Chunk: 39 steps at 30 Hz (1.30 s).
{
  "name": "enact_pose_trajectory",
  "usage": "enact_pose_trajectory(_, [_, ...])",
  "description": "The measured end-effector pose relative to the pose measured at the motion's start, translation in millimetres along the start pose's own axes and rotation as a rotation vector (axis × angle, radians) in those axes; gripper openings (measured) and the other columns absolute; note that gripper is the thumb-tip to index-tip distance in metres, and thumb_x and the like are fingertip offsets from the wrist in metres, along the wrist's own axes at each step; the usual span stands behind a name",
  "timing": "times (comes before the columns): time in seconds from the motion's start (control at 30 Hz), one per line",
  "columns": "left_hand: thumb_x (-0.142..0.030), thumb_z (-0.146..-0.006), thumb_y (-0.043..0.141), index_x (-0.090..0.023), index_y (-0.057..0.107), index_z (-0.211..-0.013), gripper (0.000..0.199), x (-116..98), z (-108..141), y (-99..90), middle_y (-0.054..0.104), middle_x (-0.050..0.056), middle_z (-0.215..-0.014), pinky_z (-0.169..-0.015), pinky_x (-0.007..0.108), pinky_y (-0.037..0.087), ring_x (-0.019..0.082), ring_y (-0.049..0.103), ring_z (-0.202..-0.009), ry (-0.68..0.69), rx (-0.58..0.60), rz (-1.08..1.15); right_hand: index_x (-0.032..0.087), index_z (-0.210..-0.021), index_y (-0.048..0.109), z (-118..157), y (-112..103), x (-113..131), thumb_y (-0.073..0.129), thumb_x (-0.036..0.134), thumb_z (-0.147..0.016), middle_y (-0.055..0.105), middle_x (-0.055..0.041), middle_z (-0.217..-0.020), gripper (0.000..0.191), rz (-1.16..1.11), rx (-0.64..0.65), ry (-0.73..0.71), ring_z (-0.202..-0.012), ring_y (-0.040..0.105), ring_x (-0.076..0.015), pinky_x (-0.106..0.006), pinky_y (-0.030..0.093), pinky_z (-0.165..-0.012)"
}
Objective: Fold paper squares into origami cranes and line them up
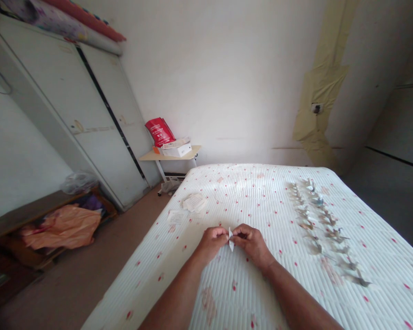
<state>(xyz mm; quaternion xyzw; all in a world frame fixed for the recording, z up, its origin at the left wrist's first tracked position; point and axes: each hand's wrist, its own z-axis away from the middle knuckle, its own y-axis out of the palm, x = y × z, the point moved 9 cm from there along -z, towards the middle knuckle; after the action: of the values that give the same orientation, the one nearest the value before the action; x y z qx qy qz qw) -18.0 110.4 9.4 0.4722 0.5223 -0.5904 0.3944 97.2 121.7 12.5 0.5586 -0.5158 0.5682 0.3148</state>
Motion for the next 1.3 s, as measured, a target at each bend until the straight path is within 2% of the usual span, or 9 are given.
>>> enact_pose_trajectory(0.33, [-0.025,-0.067,0.045,-0.013,0.051,-0.057,0.016,0.2,-1.0,0.6,0.036,-0.006,-0.051,-0.047,0.020,0.021,0.007,0.031,-0.050,-0.006,-0.006,-0.012,0.017,-0.064,0.057,0.6,-0.2,-0.3,0.063,0.039,-0.068,0.051,0.0031,-0.059,0.024,-0.006,-0.005,0.028,-0.056,0.045,-0.0097,-0.021,0.034,-0.053])
enact_pose_trajectory(0.97, [-0.030,-0.068,0.048,-0.012,0.056,-0.059,0.021,-2.5,1.4,-1.3,0.037,-0.005,-0.050,-0.048,0.020,0.022,0.007,0.033,-0.051,-0.020,-0.012,-0.026,0.017,-0.066,0.057,0.4,1.2,-1.4,0.063,0.042,-0.069,0.051,0.0028,-0.059,0.026,-0.033,0.013,0.033,-0.055,0.045,-0.0097,-0.022,0.035,-0.053])
enact_pose_trajectory(1.3, [-0.025,-0.067,0.044,-0.012,0.053,-0.060,0.017,1.2,0.0,-0.5,0.036,-0.006,-0.050,-0.048,0.020,0.021,0.007,0.031,-0.049,-0.001,-0.003,-0.015,0.016,-0.064,0.055,0.1,2.6,-6.3,0.065,0.042,-0.067,0.046,0.0052,-0.055,0.028,-0.082,0.032,0.082,-0.051,0.040,-0.0077,-0.021,0.030,-0.049])
